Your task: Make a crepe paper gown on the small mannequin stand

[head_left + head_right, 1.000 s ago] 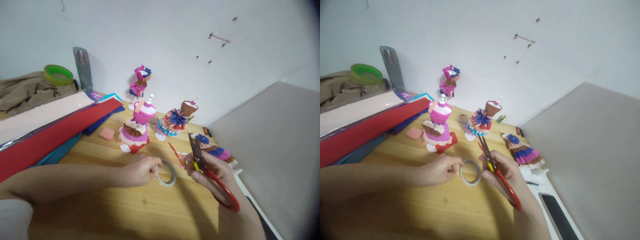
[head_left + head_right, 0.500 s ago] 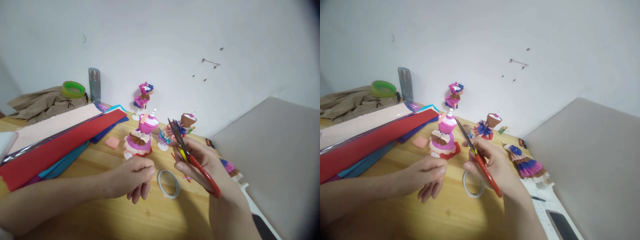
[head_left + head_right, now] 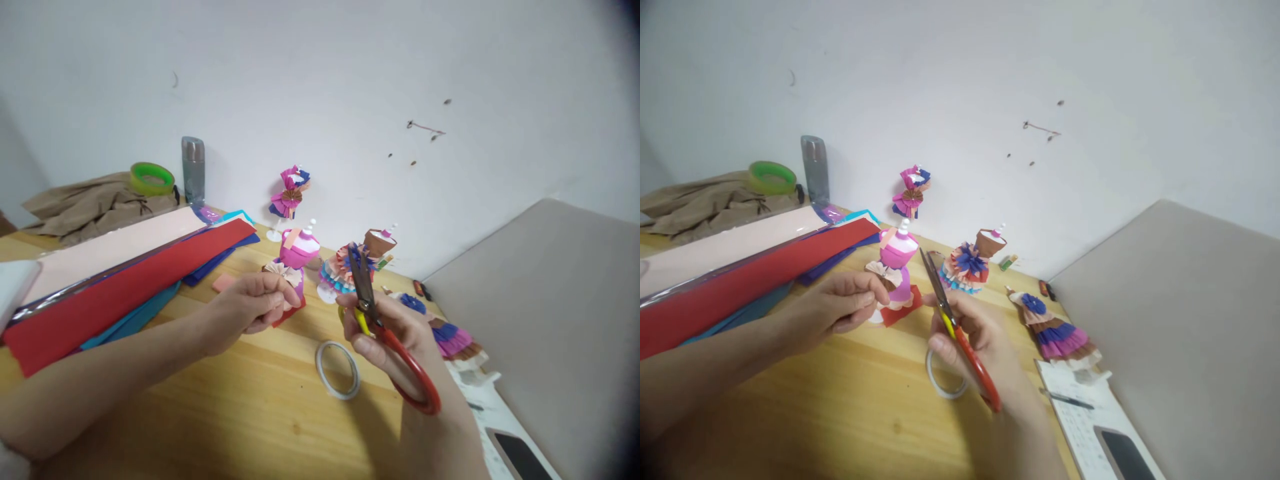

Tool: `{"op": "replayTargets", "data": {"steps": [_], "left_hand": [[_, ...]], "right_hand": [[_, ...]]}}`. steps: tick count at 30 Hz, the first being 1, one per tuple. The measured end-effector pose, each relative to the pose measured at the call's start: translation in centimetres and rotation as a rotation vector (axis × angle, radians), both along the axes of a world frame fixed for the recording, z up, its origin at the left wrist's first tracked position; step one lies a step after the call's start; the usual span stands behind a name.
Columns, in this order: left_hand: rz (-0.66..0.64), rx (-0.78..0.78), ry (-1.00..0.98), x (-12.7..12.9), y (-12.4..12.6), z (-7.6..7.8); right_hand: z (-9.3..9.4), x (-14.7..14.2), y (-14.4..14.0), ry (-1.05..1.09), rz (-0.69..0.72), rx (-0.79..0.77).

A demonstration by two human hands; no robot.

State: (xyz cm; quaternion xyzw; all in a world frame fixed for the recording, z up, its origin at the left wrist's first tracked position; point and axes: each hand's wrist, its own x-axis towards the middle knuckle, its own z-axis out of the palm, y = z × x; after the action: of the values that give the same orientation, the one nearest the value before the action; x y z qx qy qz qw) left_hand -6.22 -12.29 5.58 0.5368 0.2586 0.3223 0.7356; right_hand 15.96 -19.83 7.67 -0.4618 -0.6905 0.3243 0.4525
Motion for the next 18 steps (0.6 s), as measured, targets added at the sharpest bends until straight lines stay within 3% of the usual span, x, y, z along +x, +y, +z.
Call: {"op": "replayTargets", "data": {"steps": [5, 9, 14, 16, 18], "left_hand": [[0.197, 0.188, 0.040, -1.1, 0.3, 0.8], [0.217, 0.422, 0.146, -1.4, -0.3, 0.9], [-0.045, 0.639, 0.432, 0.5, -1.7, -0.7], [-0.199, 0.598, 0.445, 1.8, -1.9, -1.6], [-0.365, 0.415, 0.391, 3.2, -2.0, -2.3]], "right_hand": [[-0.8, -0.2, 0.2, 0.041, -0.023, 0.018], [-0.5, 1.4, 0.0, 0.076, -0.112, 0.082], [0.4, 3.4, -1.1, 0.110, -0.251, 0.167], [0.7, 3.7, -1.5, 0.123, -0.292, 0.182], [1.1, 3.9, -1.9, 0.128, -0.327, 0.203]]}}
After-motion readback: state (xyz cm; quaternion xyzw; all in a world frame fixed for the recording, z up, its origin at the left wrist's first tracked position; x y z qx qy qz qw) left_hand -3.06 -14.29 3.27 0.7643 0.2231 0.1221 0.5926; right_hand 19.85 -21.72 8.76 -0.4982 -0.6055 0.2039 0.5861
